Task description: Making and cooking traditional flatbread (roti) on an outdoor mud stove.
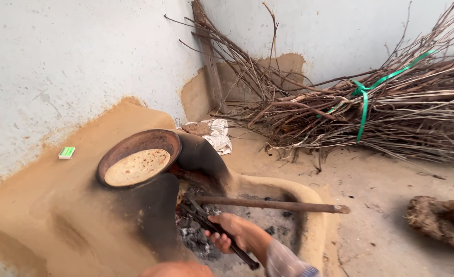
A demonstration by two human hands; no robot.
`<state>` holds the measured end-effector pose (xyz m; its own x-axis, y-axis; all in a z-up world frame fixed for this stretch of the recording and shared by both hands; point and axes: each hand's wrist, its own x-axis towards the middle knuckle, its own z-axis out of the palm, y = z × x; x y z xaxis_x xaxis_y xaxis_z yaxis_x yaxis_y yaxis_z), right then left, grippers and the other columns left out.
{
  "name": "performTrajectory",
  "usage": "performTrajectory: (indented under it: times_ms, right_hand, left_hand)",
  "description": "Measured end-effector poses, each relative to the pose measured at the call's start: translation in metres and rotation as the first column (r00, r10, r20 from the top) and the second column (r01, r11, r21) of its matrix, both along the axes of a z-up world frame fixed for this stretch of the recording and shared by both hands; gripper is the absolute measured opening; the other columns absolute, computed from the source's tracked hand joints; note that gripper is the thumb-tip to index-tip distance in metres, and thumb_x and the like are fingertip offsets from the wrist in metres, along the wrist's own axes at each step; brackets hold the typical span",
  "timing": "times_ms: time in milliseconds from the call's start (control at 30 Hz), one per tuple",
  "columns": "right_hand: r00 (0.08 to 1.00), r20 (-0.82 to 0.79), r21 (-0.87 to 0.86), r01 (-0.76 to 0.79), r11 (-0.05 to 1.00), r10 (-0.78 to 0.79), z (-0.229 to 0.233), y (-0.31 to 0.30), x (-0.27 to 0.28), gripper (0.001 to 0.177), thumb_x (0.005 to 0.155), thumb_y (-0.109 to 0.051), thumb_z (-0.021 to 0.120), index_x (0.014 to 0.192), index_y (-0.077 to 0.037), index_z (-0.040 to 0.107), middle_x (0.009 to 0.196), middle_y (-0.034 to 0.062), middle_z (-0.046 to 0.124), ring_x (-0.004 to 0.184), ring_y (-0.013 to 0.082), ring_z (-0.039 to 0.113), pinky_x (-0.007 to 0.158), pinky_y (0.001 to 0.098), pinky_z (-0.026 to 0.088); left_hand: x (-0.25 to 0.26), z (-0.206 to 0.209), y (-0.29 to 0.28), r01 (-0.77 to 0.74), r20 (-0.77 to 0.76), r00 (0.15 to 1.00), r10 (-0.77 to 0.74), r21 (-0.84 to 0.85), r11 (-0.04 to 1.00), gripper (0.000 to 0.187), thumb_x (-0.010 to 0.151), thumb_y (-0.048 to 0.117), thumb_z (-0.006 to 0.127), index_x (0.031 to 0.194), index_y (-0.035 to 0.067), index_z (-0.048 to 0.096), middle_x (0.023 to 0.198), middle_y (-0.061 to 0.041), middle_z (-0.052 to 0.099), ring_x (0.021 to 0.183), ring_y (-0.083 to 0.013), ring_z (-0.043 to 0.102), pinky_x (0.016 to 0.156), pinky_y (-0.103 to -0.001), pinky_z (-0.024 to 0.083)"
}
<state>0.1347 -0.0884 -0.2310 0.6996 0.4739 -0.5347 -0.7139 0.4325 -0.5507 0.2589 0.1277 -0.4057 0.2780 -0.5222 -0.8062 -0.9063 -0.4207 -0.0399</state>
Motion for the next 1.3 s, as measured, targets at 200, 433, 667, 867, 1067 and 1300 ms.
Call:
performTrajectory:
  times_ms: [200, 433, 667, 867, 1067, 1300]
  right_hand:
    - [0.911, 0.407, -0.762, 0.377, 0.526, -0.064, -0.009, -0.022, -0.118, 0.055, 0.104, -0.055, 0.052, 0.079, -0.008, 0.066, 0.058, 0.0024, 0.055, 0.045, 0.0179, 0.054, 0.041, 0.035, 0.047]
    - [0.797, 0.583, -0.791, 0.601, -0.111, 0.16, -0.055, -0.07, -0.259, 0.043, 0.103, -0.047, 0.045, 0.103, -0.006, 0.054, 0.09, 0.0214, 0.067, 0.085, 0.0474, 0.062, 0.072, 0.056, 0.047]
    - [0.797, 0.56, -0.786, 0.597, -0.16, 0.228, -0.128, -0.098, -0.301, 0.037, 0.104, -0.043, 0.046, 0.106, -0.006, 0.054, 0.1, 0.0218, 0.068, 0.089, 0.0439, 0.06, 0.076, 0.054, 0.047]
    - [0.853, 0.469, -0.847, 0.508, -0.159, 0.23, -0.132, -0.106, -0.291, 0.044, 0.102, -0.049, 0.049, 0.114, -0.006, 0.055, 0.102, 0.0238, 0.066, 0.094, 0.043, 0.062, 0.08, 0.0528, 0.049]
    - [0.657, 0.682, -0.595, 0.754, -0.28, 0.32, -0.058, -0.092, -0.257, 0.046, 0.098, -0.047, 0.057, 0.115, -0.004, 0.057, 0.108, 0.0223, 0.063, 0.097, 0.0424, 0.061, 0.081, 0.0513, 0.049]
    - [0.335, 0.809, -0.375, 0.927, -0.015, 0.484, 0.092, 0.01, -0.198, 0.033, 0.102, -0.036, 0.059, 0.114, -0.005, 0.061, 0.107, 0.0177, 0.064, 0.1, 0.0389, 0.062, 0.084, 0.0484, 0.049]
  left_hand:
    - [-0.186, 0.305, -0.043, -0.248, -0.007, 0.967, 0.255, -0.253, 0.935, 0.041, 0.088, 0.026, 0.065, 0.129, 0.025, 0.067, 0.132, -0.007, 0.065, 0.123, -0.0303, 0.061, 0.104, -0.045, 0.05]
    - [-0.229, 0.339, -0.069, -0.099, 0.075, 0.986, 0.146, -0.435, 0.895, 0.047, 0.079, 0.019, 0.064, 0.125, 0.027, 0.068, 0.12, -0.011, 0.068, 0.116, -0.03, 0.066, 0.1, -0.043, 0.054]
    - [-0.258, 0.372, -0.095, -0.035, 0.117, 0.986, 0.117, -0.543, 0.839, 0.048, 0.081, 0.016, 0.067, 0.127, 0.03, 0.067, 0.119, -0.005, 0.063, 0.119, -0.0273, 0.061, 0.102, -0.043, 0.049]
    - [-0.256, 0.38, -0.088, -0.023, 0.153, 0.98, 0.124, -0.534, 0.845, 0.045, 0.082, 0.016, 0.065, 0.125, 0.026, 0.07, 0.119, -0.009, 0.071, 0.117, -0.0302, 0.066, 0.101, -0.043, 0.053]
    - [-0.248, 0.386, -0.061, -0.025, 0.231, 0.957, 0.175, -0.534, 0.845, 0.048, 0.081, 0.017, 0.067, 0.128, 0.028, 0.067, 0.129, -0.007, 0.065, 0.125, -0.0284, 0.06, 0.105, -0.044, 0.049]
    - [-0.225, 0.403, -0.001, -0.085, 0.271, 0.928, 0.255, -0.512, 0.855, 0.045, 0.082, 0.017, 0.068, 0.126, 0.027, 0.069, 0.125, -0.008, 0.069, 0.123, -0.0285, 0.062, 0.104, -0.045, 0.05]
